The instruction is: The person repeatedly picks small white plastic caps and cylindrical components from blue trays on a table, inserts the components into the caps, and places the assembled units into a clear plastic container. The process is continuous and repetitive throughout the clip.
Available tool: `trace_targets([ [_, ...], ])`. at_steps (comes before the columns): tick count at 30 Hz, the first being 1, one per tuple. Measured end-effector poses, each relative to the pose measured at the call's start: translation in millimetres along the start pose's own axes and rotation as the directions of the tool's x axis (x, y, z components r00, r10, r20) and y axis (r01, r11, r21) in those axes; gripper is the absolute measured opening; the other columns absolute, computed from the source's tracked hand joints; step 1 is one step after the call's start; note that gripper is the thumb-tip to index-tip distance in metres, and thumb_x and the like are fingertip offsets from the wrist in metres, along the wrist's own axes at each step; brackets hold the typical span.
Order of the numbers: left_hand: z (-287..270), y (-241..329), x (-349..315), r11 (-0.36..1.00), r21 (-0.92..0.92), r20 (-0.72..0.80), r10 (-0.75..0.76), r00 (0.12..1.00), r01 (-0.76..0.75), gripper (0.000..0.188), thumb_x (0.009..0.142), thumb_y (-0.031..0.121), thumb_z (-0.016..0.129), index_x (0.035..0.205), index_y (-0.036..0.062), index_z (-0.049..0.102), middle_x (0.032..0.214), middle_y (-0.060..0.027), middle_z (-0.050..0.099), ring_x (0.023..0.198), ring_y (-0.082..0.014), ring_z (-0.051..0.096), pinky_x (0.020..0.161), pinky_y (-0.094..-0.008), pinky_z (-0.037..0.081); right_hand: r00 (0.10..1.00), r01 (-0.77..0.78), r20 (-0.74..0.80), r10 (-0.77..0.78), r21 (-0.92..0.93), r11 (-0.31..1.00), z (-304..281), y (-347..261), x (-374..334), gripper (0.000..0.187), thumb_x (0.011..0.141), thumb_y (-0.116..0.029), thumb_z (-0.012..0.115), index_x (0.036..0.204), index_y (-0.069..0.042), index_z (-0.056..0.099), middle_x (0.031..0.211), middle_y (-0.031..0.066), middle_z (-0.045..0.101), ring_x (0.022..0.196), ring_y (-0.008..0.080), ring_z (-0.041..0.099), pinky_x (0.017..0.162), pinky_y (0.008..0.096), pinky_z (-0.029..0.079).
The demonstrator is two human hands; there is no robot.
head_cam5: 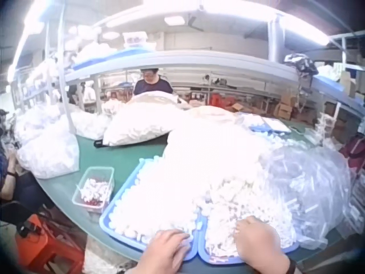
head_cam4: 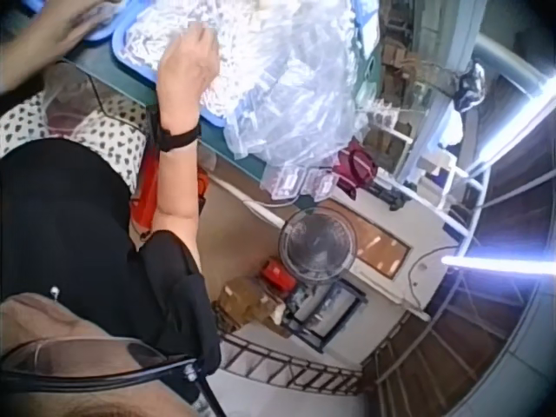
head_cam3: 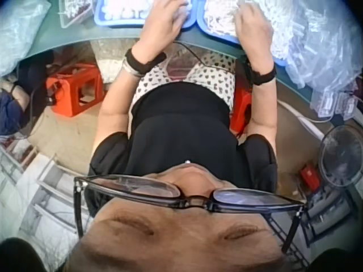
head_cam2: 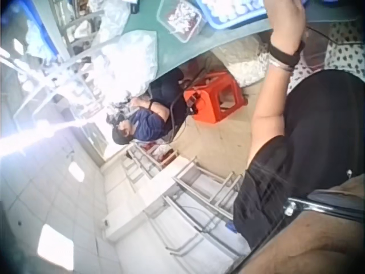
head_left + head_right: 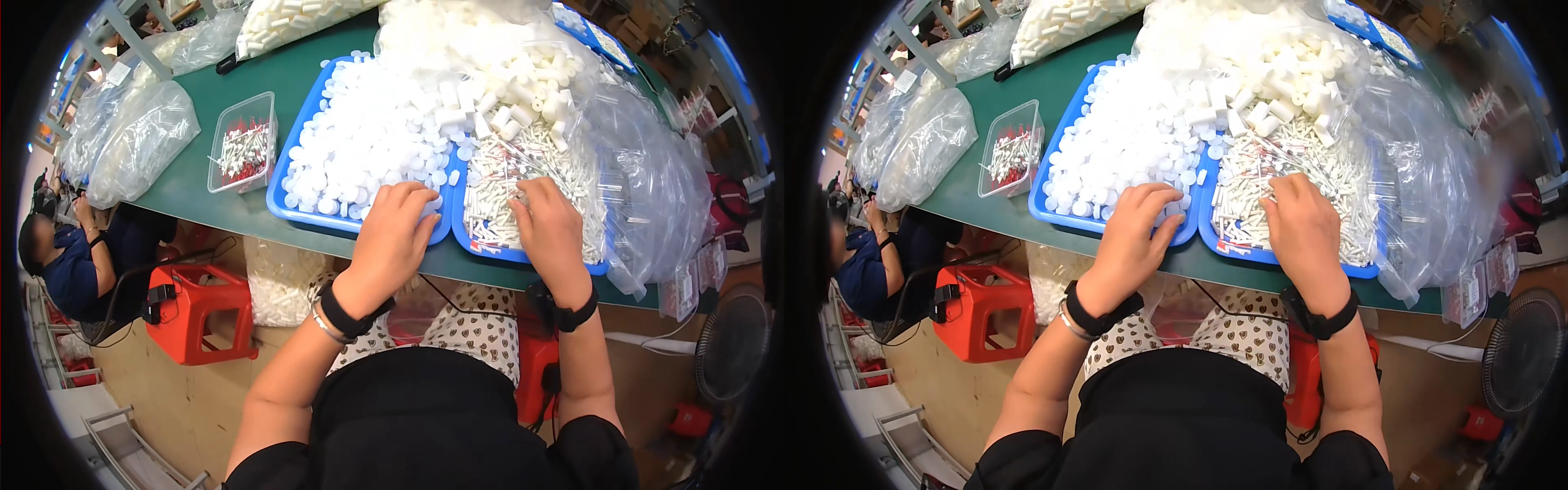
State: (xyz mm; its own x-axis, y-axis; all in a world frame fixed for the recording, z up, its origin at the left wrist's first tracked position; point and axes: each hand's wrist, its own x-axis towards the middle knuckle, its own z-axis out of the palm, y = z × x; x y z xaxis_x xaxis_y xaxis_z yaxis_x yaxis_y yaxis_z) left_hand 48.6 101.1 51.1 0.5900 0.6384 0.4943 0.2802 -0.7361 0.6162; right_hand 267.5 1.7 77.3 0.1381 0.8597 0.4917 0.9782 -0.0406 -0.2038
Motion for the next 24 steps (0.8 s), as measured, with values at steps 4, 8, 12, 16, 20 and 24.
trace_targets([
  [4, 11.8, -0.3, 10.5, 0.997, 0.053, -0.002, -0.054, 0.999, 0.054, 0.03, 0.085, 0.006, 0.068, 0.114, 0.0046, 0.063, 0.109, -0.0142, 0.061, 0.1, -0.0341, 0.058, 0.085, -0.0403, 0.048, 0.994, -0.044, 0.093, 0.052, -0.081, 0.996, 12.7, -6.2, 21.7, 0.017, 0.084, -0.015, 0.071, 0.091, -0.001, 0.064, 0.089, 0.0137, 0.062, 0.079, 0.0328, 0.064, 0.068, 0.0423, 0.051],
  [8, 22.2, 8.8, 29.1, 0.993, 0.013, -0.008, -0.121, 0.993, 0.121, 0.027, 0.086, 0.008, 0.066, 0.113, 0.0072, 0.064, 0.108, -0.0139, 0.062, 0.098, -0.0339, 0.06, 0.08, -0.0409, 0.05, 0.972, -0.131, 0.169, 0.162, -0.182, 0.975, 22.7, -2.6, 28.6, 0.016, 0.085, -0.017, 0.07, 0.083, -0.003, 0.063, 0.085, 0.0152, 0.063, 0.073, 0.0348, 0.064, 0.067, 0.0433, 0.051],
  [12, 33.3, -2.4, 39.1, 0.996, 0.092, 0.012, -0.024, 1.0, 0.023, 0.024, 0.088, 0.008, 0.065, 0.111, 0.0074, 0.066, 0.105, -0.013, 0.063, 0.093, -0.0333, 0.062, 0.076, -0.0401, 0.052, 0.974, -0.2, 0.102, 0.202, -0.025, 0.979, 25.5, 3.8, 26.0, 0.014, 0.085, -0.015, 0.068, 0.082, -0.003, 0.063, 0.083, 0.0147, 0.063, 0.072, 0.0356, 0.064, 0.066, 0.0435, 0.051],
  [16, 33.2, -4.5, 38.8, 0.995, -0.007, -0.002, -0.096, 0.995, 0.096, 0.024, 0.086, 0.008, 0.068, 0.111, 0.0067, 0.066, 0.102, -0.0117, 0.064, 0.088, -0.0285, 0.064, 0.075, -0.0368, 0.052, 0.983, -0.184, 0.025, 0.182, 0.174, 0.967, 5.1, -4.7, 19.7, 0.011, 0.087, -0.011, 0.066, 0.084, -0.002, 0.062, 0.08, 0.0147, 0.063, 0.071, 0.0358, 0.064, 0.063, 0.0435, 0.049],
  [20, 16.7, 4.8, 29.4, 0.87, -0.394, 0.036, -0.307, 0.951, 0.295, 0.024, 0.089, 0.007, 0.069, 0.112, 0.0028, 0.065, 0.102, -0.0083, 0.066, 0.092, -0.0185, 0.066, 0.078, -0.0318, 0.054, 0.974, -0.216, 0.137, 0.178, 0.348, 0.912, -19.6, -20.0, 1.5, 0.008, 0.093, -0.008, 0.061, 0.095, -0.001, 0.058, 0.075, 0.0179, 0.062, 0.067, 0.0381, 0.063, 0.057, 0.0428, 0.047],
  [24, -10.8, 25.4, -10.3, -0.107, -0.793, 0.587, -0.398, 0.705, 0.6, 0.032, 0.095, 0.009, 0.064, 0.125, -0.0027, 0.058, 0.114, -0.0109, 0.065, 0.106, -0.0203, 0.065, 0.093, -0.0304, 0.054, 0.932, -0.282, 0.342, 0.121, 0.473, 0.835, -37.2, -45.0, -28.8, 0.01, 0.099, -0.007, 0.053, 0.107, -0.001, 0.053, 0.074, 0.0208, 0.062, 0.067, 0.041, 0.063, 0.056, 0.0442, 0.046],
])
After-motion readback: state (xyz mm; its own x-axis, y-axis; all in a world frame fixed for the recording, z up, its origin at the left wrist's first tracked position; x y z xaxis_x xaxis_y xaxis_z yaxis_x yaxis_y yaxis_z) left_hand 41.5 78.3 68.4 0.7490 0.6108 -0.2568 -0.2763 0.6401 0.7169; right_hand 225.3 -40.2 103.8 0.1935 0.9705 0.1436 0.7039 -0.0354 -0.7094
